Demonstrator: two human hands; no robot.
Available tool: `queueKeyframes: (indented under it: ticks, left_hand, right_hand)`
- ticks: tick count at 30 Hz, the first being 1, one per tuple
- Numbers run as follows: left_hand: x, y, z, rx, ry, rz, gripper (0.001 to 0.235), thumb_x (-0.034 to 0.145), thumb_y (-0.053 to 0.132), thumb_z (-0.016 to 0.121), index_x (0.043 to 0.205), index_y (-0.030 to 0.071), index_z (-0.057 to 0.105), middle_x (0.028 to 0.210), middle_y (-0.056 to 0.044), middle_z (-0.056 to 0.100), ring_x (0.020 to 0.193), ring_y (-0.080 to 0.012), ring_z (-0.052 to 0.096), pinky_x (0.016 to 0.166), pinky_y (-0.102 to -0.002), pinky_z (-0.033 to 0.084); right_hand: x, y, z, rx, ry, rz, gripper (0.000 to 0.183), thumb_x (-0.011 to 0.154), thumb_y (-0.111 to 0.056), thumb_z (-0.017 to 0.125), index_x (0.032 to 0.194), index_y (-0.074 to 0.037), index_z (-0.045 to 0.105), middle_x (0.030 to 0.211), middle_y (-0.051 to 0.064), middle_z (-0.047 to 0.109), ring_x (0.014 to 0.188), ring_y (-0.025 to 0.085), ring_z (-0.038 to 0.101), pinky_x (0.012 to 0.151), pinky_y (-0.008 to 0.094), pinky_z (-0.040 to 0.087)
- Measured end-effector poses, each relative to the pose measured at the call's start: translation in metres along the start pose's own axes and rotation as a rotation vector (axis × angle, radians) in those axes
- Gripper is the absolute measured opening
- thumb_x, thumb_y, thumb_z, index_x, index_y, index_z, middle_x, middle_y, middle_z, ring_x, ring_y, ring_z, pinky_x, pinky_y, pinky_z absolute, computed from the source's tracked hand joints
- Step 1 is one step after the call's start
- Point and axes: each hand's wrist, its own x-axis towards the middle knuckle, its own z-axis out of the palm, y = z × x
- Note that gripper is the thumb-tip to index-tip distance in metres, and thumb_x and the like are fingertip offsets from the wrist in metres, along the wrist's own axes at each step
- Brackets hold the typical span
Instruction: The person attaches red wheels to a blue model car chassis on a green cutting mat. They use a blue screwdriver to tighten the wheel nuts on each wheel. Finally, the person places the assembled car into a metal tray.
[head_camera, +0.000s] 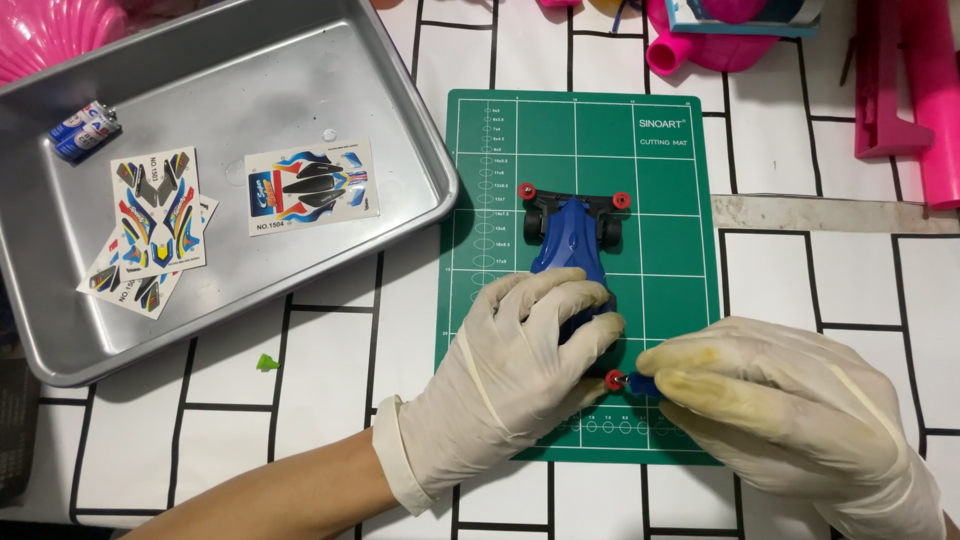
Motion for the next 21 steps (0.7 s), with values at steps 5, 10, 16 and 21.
queueKeyframes:
  ticks: [5,10,16,21]
  left_hand:
    - [0.001,0.0,0.0,0.009,0.027,0.003,0.049,0.082,0.029,0.089,0.119,0.01,0.064,0.126,-0.012,0.063,0.123,-0.0348,0.063,0.096,-0.051,0.052]
    - [0.001,0.0,-0.001,0.002,0.012,0.009,0.054,0.079,0.029,0.091,0.121,0.009,0.063,0.127,-0.013,0.063,0.124,-0.0358,0.063,0.095,-0.052,0.052]
    - [0.001,0.001,0.0,0.011,0.045,0.006,0.042,0.084,0.026,0.085,0.118,0.01,0.065,0.125,-0.012,0.064,0.122,-0.0354,0.064,0.094,-0.05,0.053]
    - [0.001,0.001,-0.001,0.002,0.04,0.008,0.04,0.087,0.025,0.084,0.118,0.009,0.065,0.125,-0.014,0.064,0.122,-0.0362,0.064,0.093,-0.051,0.053]
  right_hand:
    - [-0.005,0.014,-0.001,0.03,-0.069,-0.034,0.036,0.081,-0.008,0.082,0.113,-0.007,0.066,0.108,0.012,0.075,0.088,0.024,0.078,0.076,0.03,0.066]
    - [-0.003,0.009,-0.001,0.029,-0.046,-0.079,0.032,0.084,-0.01,0.08,0.112,-0.007,0.065,0.107,0.014,0.075,0.091,0.026,0.079,0.078,0.034,0.069]
    - [-0.001,0.009,0.003,-0.02,0.001,-0.116,0.029,0.085,-0.004,0.08,0.11,-0.007,0.065,0.107,0.018,0.076,0.088,0.027,0.08,0.075,0.034,0.068]
    - [0.002,0.005,-0.002,-0.02,-0.019,-0.044,0.034,0.084,-0.016,0.083,0.112,-0.009,0.065,0.102,0.013,0.077,0.078,0.022,0.075,0.068,0.029,0.06]
